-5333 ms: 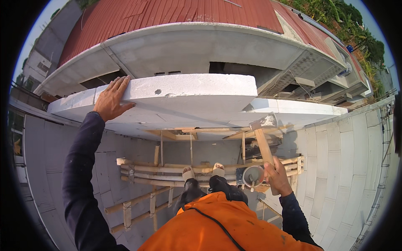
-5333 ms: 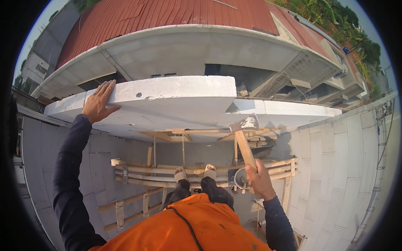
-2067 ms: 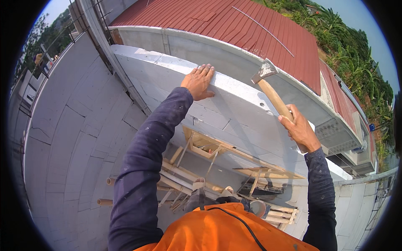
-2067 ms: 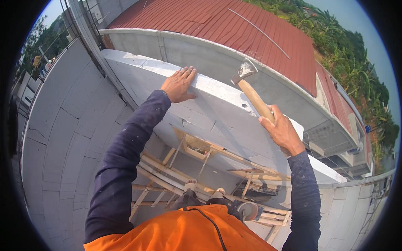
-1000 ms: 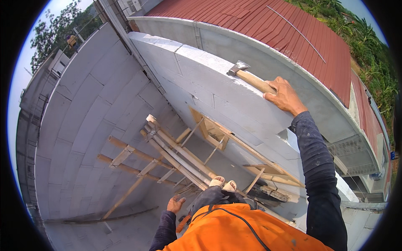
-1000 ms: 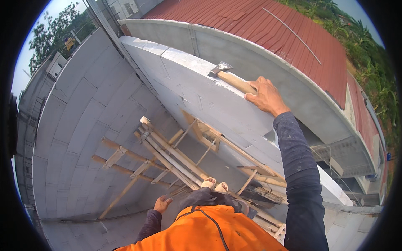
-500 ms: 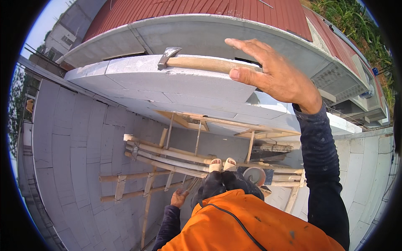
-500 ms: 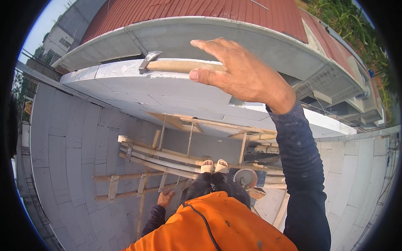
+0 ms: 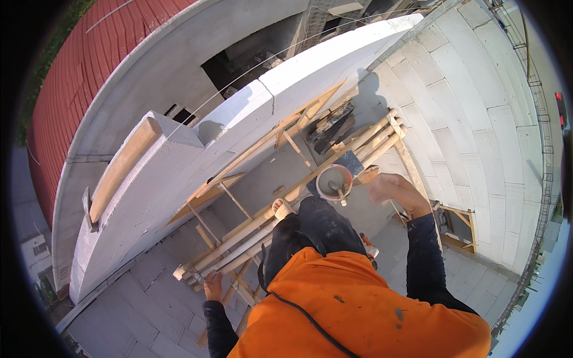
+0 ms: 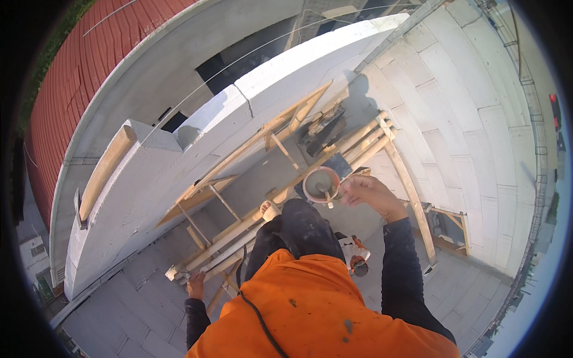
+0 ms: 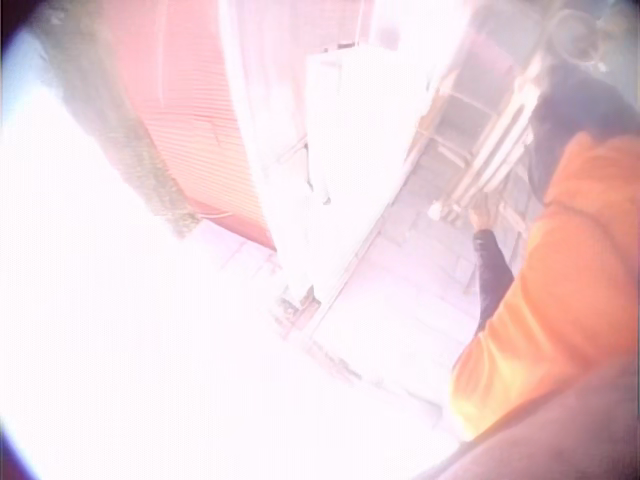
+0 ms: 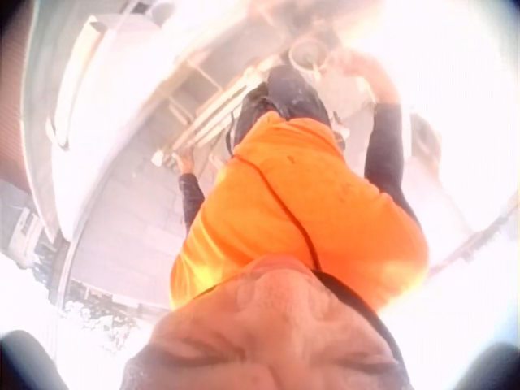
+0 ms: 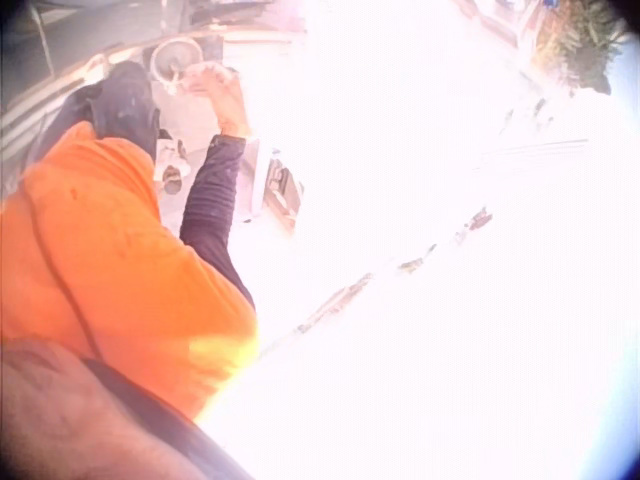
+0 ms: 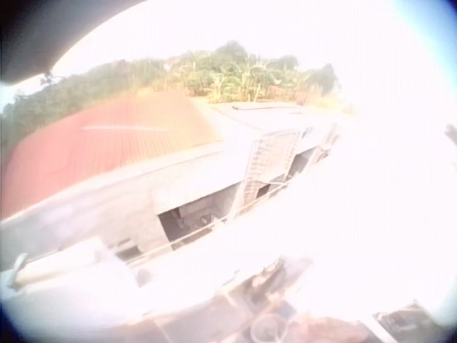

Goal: The person fits a large white block onto the top of a wall, secures it with wire to a metal rebar structure, taps it into place using a hatchet, and applies mortar to the joints with a trowel.

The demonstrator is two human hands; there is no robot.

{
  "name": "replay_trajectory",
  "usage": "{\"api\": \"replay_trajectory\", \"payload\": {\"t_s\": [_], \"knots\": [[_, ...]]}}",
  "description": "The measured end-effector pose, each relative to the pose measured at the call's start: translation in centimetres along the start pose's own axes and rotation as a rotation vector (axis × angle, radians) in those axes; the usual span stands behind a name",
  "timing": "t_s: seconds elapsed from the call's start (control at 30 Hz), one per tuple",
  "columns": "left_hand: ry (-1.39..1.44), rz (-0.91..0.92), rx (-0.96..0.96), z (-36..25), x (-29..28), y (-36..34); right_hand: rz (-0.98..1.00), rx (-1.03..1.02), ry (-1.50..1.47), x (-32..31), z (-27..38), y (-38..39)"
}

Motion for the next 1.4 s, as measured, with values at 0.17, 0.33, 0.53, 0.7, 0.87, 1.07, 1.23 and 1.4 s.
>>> {"api": "replay_trajectory", "payload": {"t_s": [0.17, 0.33, 0.53, 0.7, 0.87, 1.07, 1.23, 1.4], "knots": [[0.155, 0.063, -0.114, -6.3, -1.6, -7.7, -0.366, 0.044, -0.13, -3.4, -4.9, -1.4], [0.339, 0.176, -0.168, -10.9, 4.6, -11.4, -0.5, 0.116, -0.127, -6.3, -5.6, 0.2], [0.534, 0.13, -0.069, -15.3, 12.5, -16.3, -0.497, 0.184, 0.006, -14.2, -5.7, 1.1], [0.371, -0.037, 0.016, -15.8, 16.8, -17.4, -0.398, 0.145, 0.17, -23.4, -2.4, -6.4], [0.548, -0.269, -0.242, -23.9, 23.0, -11.8, -0.021, 0.126, 0.43, -29.5, -1.6, -19.9], [0.406, -0.328, -0.568, -38.4, 32.3, -6.3, 0.406, -0.03, 0.862, -29.9, -1.5, -32.1], [0.453, -0.358, -0.497, -40.1, 48.6, -12.9, 0.553, 0.113, 0.975, -29.3, -8.7, -38.4], [0.596, -0.144, -0.549, -40.2, 62.9, -21.0, 0.708, 0.184, 1.034, -23.8, -13.2, -39.0]]}}
Point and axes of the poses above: each hand's wrist, its own y-axis away from the middle knuckle, its own x-axis out of the palm, z = x × y, the point moved 4 cm from there along -y, towards the middle knuckle, and after that the axes turned 4 degrees about z, right-handed, at the moved point
